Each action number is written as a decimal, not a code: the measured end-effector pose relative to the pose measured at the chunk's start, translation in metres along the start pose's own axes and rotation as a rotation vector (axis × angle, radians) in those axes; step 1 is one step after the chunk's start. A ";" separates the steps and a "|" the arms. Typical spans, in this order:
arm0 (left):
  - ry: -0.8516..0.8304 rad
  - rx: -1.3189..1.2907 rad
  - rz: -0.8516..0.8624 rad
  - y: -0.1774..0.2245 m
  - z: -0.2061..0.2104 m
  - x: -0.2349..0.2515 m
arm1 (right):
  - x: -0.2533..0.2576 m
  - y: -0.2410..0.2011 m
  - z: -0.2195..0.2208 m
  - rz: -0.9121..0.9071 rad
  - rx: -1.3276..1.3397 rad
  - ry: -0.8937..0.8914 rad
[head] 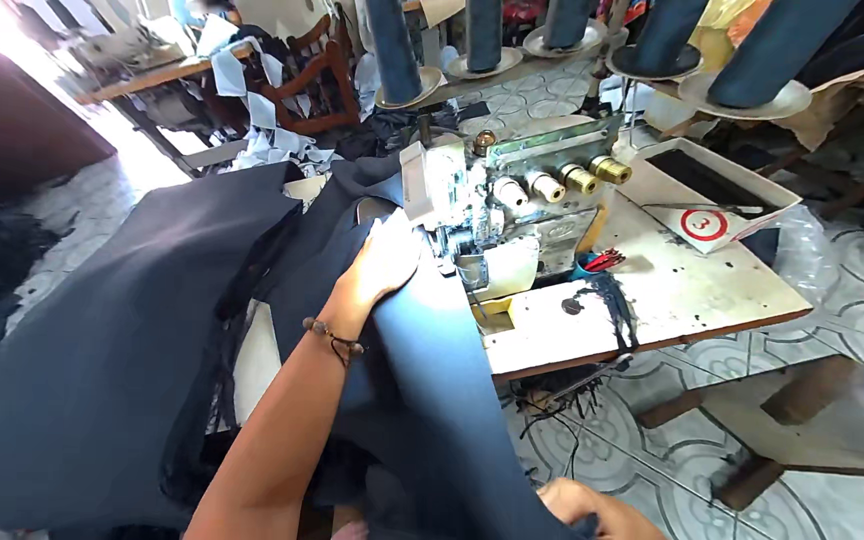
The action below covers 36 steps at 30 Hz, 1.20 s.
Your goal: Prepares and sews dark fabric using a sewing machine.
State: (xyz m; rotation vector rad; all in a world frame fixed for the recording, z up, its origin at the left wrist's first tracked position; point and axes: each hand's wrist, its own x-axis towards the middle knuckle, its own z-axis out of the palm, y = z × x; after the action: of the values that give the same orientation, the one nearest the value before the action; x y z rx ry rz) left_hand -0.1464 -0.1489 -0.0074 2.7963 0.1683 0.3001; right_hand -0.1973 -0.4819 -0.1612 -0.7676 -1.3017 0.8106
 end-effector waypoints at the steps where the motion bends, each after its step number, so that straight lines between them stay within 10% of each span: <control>1: -0.003 -0.002 -0.022 0.002 -0.004 0.006 | 0.003 0.005 -0.004 0.003 -0.005 0.032; 11: 0.305 0.092 -0.094 -0.040 -0.003 0.080 | 0.045 0.034 -0.020 0.100 -0.159 0.572; 22: 0.338 -0.001 -0.341 -0.015 0.077 -0.233 | 0.075 0.025 -0.035 0.251 -0.029 0.637; 36: 0.235 0.242 -0.342 -0.057 -0.081 0.009 | 0.188 0.022 -0.027 0.153 0.579 0.861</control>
State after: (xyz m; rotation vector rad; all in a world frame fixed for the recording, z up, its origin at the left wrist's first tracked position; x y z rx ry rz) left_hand -0.1600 -0.0694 0.0502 2.8882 0.7752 0.5536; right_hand -0.1566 -0.3101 -0.0873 -0.6293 -0.2180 0.7879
